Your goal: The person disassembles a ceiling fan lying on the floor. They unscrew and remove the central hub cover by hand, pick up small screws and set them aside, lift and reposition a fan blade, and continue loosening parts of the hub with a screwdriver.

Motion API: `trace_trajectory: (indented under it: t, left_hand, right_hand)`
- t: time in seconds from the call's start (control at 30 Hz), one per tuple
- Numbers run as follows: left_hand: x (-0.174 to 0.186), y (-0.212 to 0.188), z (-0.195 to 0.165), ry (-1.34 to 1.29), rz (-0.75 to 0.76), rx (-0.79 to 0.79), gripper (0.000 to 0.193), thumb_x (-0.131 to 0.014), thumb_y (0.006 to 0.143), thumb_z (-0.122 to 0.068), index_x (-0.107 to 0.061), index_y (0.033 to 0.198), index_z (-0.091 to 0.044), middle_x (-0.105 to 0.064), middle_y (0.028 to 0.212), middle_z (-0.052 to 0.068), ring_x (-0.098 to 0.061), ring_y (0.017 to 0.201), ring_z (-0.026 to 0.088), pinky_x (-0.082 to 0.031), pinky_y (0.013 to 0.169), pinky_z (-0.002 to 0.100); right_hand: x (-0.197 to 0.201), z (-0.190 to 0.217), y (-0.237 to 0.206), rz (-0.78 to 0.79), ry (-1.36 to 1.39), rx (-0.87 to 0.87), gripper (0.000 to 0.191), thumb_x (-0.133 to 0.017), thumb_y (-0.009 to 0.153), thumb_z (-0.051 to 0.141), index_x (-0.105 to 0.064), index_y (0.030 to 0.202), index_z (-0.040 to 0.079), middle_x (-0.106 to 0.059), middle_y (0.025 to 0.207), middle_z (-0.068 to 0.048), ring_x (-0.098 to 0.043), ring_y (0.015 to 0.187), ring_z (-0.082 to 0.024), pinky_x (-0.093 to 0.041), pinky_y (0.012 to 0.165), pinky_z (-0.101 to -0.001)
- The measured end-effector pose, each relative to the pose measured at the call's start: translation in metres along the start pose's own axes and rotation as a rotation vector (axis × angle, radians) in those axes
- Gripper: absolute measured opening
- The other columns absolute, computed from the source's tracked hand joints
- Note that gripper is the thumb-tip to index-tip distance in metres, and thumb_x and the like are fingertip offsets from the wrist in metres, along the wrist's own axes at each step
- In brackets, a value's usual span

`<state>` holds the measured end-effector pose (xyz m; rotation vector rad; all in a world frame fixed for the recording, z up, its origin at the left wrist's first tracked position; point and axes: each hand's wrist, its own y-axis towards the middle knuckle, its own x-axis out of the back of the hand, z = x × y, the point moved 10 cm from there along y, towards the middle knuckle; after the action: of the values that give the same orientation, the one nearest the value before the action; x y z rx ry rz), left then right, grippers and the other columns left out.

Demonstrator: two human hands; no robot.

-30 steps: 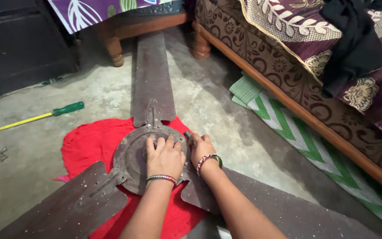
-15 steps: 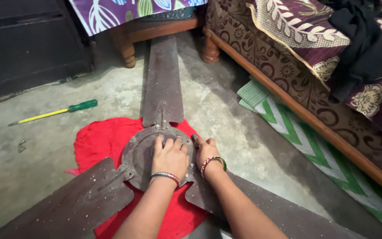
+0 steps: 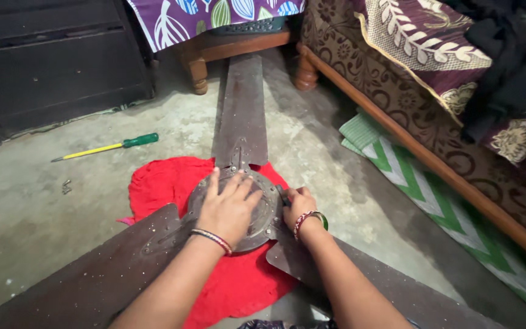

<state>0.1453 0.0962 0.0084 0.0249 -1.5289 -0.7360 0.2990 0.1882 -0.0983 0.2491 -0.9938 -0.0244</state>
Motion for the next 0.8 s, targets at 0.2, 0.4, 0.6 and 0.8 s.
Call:
trace_trajectory:
  t: [0.2, 0.4, 0.6, 0.8]
  left_hand:
    - [0.038, -0.012, 0.013, 0.065, -0.019, -0.028, 0.04, -0.056, 0.086, -0.017, -0.07, 0.123, -0.018, -0.061, 0.138, 0.007, -0.047, 0.138, 0.026, -0.024, 0.115, 0.068]
    - [0.081, -0.028, 0.017, 0.102, -0.036, -0.069, 0.04, -0.061, 0.082, -0.017, -0.071, 0.12, -0.02, -0.062, 0.138, 0.006, -0.048, 0.139, 0.027, -0.025, 0.115, 0.068]
    - [0.088, -0.039, 0.021, 0.096, 0.011, -0.015, 0.04, -0.067, 0.081, -0.022, -0.071, 0.121, -0.022, -0.06, 0.14, 0.005, -0.047, 0.139, 0.025, -0.024, 0.117, 0.068]
    - [0.06, -0.057, 0.026, 0.039, 0.104, 0.071, 0.047, -0.068, 0.081, -0.023, -0.07, 0.128, -0.027, -0.057, 0.142, 0.005, -0.043, 0.14, 0.025, -0.02, 0.114, 0.071]
  right_hand:
    - [0.033, 0.027, -0.009, -0.108, 0.129, 0.102, 0.035, -0.07, 0.077, 0.006, -0.073, 0.111, 0.014, -0.064, 0.12, -0.019, -0.06, 0.114, -0.041, -0.05, 0.1, -0.0458]
    - [0.046, 0.057, -0.027, -0.136, 0.192, 0.166, 0.035, -0.07, 0.076, 0.003, -0.072, 0.11, 0.013, -0.064, 0.119, -0.017, -0.061, 0.112, -0.038, -0.052, 0.098, -0.0441]
    - [0.048, 0.066, -0.041, -0.111, 0.22, 0.127, 0.035, -0.071, 0.077, 0.003, -0.071, 0.111, 0.013, -0.062, 0.121, -0.017, -0.06, 0.114, -0.038, -0.051, 0.098, -0.0441]
    - [0.055, 0.094, -0.054, -0.147, 0.205, 0.285, 0.034, -0.072, 0.078, 0.003, -0.07, 0.111, 0.013, -0.062, 0.121, -0.016, -0.057, 0.116, -0.04, -0.047, 0.101, -0.0477]
